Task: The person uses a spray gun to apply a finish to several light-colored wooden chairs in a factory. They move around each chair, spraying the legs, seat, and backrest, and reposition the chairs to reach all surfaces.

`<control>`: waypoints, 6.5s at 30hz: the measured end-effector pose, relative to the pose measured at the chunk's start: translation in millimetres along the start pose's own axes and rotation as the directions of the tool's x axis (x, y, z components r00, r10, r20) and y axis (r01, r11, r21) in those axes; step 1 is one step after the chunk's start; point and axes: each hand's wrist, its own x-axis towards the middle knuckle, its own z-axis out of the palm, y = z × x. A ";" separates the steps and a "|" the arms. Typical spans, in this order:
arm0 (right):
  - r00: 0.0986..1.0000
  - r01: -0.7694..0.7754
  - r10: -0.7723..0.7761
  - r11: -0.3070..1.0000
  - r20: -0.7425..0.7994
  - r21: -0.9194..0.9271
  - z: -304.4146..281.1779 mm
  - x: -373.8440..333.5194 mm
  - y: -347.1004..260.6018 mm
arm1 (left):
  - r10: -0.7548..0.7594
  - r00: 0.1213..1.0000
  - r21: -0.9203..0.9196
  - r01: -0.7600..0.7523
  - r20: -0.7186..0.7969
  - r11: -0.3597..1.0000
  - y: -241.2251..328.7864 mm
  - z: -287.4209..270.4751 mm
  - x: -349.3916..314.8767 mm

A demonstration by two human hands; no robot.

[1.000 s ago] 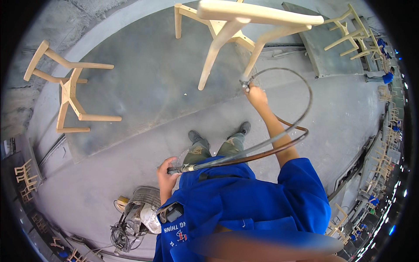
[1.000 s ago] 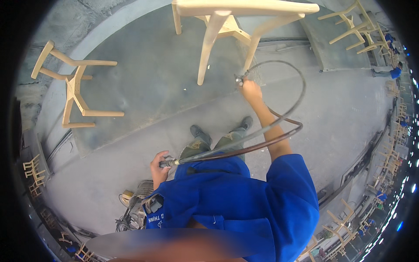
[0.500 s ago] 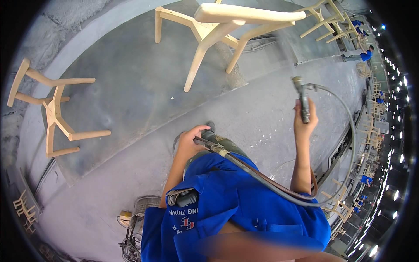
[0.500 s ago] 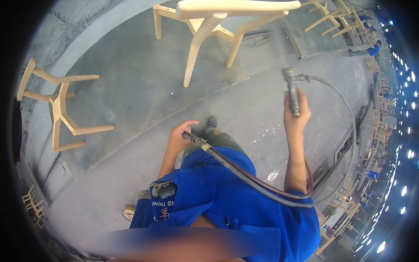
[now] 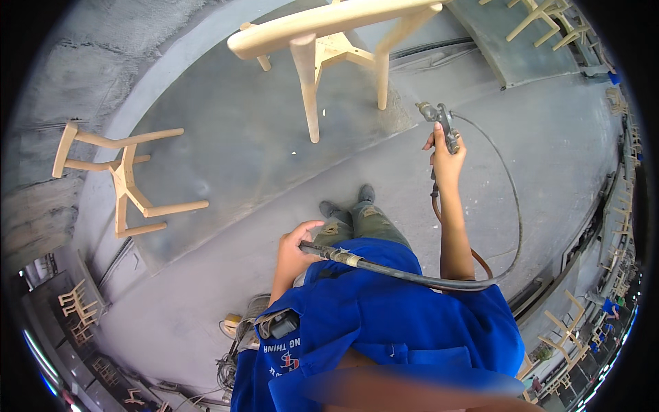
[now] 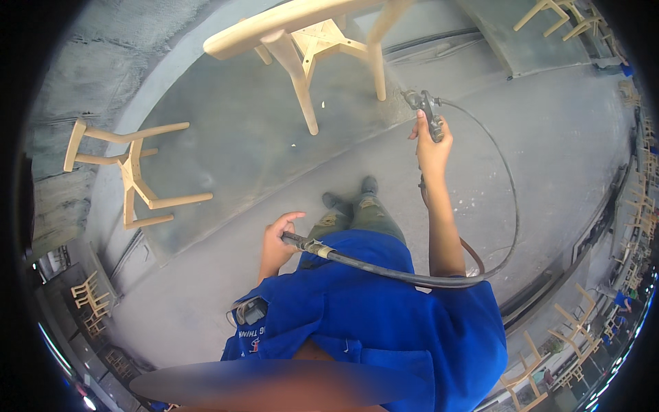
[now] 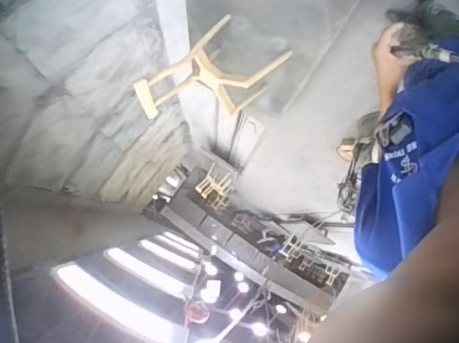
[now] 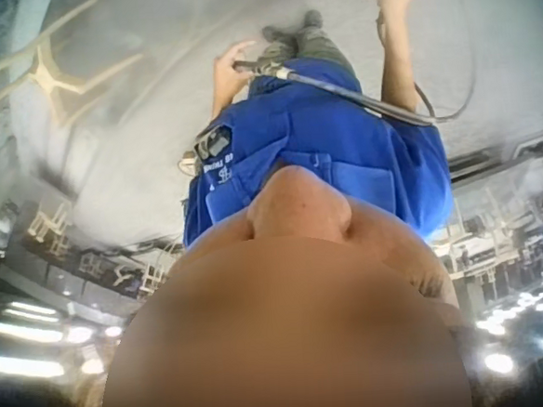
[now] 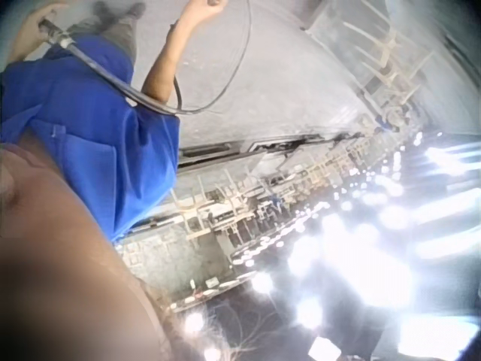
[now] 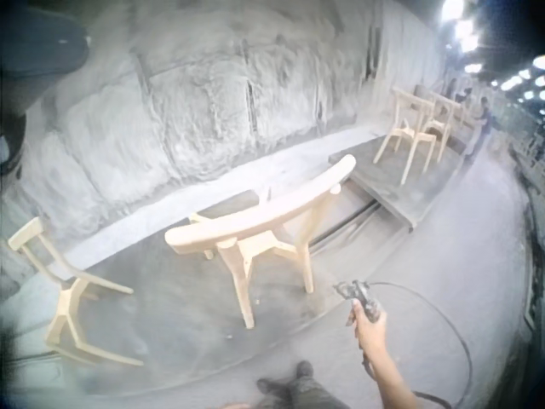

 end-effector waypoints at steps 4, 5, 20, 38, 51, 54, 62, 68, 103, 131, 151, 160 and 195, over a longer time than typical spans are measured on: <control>0.959 -0.263 0.228 0.936 0.168 0.233 -20.1 4.0 26.7 | -0.053 0.999 0.058 0.052 0.013 0.997 25.7 32.4 3.8; 0.935 -0.328 0.268 0.904 0.234 0.276 -20.1 2.2 40.4 | -0.061 0.998 0.085 0.060 0.015 0.995 32.7 40.7 5.1; 0.769 -0.640 0.605 0.730 0.210 0.241 24.5 -19.7 202.4 | -0.034 0.999 0.201 0.040 -0.034 0.979 49.8 13.6 -8.4; 0.987 -0.123 0.139 0.976 0.080 -0.180 149.0 -185.5 73.3 | 0.024 0.991 -0.071 -0.014 0.135 0.997 -51.2 -204.5 -63.1; 0.820 0.539 0.067 0.248 0.569 -0.805 289.5 -173.5 98.0 | -0.234 0.919 -0.358 0.112 -0.318 0.927 -142.7 -271.6 -145.0; 0.788 0.616 -0.149 0.214 0.597 -0.758 272.7 -183.5 19.0 | -0.186 0.942 -0.419 0.054 -0.280 0.906 -161.6 -275.0 -124.9; 0.698 0.635 -0.526 0.141 0.485 -0.760 190.8 -254.5 -177.3 | 0.040 0.999 -0.589 -0.025 0.013 0.808 -127.9 -249.4 -45.0; 0.886 0.446 -0.440 0.715 0.150 -0.538 166.6 -307.8 -240.7 | 0.204 0.958 -0.621 -0.037 0.200 0.783 -74.8 -228.0 0.3; 0.963 -0.137 0.214 0.911 0.163 -0.388 -1.6 -199.1 -56.2 | 0.417 0.831 -0.313 -0.533 -0.367 0.786 114.5 -137.1 244.4; 0.960 -0.159 0.190 0.975 -0.206 0.155 -138.4 -95.0 -16.6 | 0.989 0.085 0.656 -0.755 0.122 -0.016 239.6 131.4 305.0; 0.961 0.030 -0.232 0.628 0.150 0.778 -57.7 98.7 -117.7 | -0.160 0.935 0.008 0.167 0.318 0.986 -0.6 66.4 108.7; 0.936 -0.345 0.315 0.725 0.158 0.596 14.2 169.2 9.4 | -0.139 0.981 -0.055 0.147 0.137 0.988 12.2 54.1 75.7; 0.821 -0.564 0.442 0.727 0.362 0.391 -19.2 129.7 81.1 | -0.061 0.929 0.259 -0.039 0.365 0.965 103.0 144.0 160.1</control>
